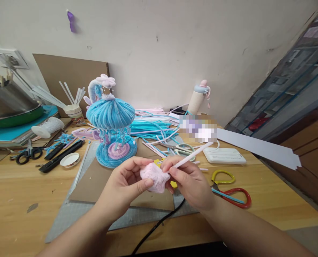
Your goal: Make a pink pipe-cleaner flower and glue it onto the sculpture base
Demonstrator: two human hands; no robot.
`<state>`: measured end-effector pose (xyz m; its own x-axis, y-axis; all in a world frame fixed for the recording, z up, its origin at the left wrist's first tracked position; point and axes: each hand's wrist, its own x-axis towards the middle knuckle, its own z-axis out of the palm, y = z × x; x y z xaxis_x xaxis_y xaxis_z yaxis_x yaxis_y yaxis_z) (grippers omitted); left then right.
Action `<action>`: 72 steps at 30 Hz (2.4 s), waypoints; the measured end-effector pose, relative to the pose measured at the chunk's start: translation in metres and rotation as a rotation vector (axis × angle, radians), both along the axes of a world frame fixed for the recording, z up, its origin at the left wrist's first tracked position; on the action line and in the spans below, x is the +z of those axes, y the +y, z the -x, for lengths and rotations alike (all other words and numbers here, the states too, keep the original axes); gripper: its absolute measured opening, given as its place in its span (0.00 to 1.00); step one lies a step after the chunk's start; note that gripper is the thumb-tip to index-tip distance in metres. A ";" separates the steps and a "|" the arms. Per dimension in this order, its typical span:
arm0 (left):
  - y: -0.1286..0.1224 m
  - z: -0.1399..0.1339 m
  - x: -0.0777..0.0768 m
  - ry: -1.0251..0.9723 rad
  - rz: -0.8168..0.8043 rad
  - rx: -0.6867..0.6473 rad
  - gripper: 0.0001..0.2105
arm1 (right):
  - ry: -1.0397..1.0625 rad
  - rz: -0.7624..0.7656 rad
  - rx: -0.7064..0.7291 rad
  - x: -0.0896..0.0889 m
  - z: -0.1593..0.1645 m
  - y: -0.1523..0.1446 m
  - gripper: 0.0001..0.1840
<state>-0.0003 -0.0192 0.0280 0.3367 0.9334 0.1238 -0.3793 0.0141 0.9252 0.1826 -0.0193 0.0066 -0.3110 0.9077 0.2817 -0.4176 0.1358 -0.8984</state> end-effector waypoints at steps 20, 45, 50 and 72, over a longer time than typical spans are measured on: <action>0.001 -0.001 -0.003 0.125 0.020 0.163 0.13 | -0.184 0.175 0.017 0.004 0.005 0.005 0.16; 0.004 0.007 -0.002 0.042 0.175 -0.101 0.12 | -0.032 0.270 0.186 0.008 0.003 0.004 0.17; 0.000 0.001 -0.005 0.125 0.033 -0.106 0.12 | -0.146 0.216 0.073 0.006 0.006 0.003 0.15; -0.006 -0.007 -0.019 0.881 -0.716 0.111 0.22 | -0.123 0.283 -0.015 0.004 0.015 0.002 0.21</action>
<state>0.0068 -0.0247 0.0088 0.4901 0.7739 0.4012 0.4400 -0.6169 0.6526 0.1672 -0.0170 0.0106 -0.3128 0.9496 -0.0220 -0.3035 -0.1219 -0.9450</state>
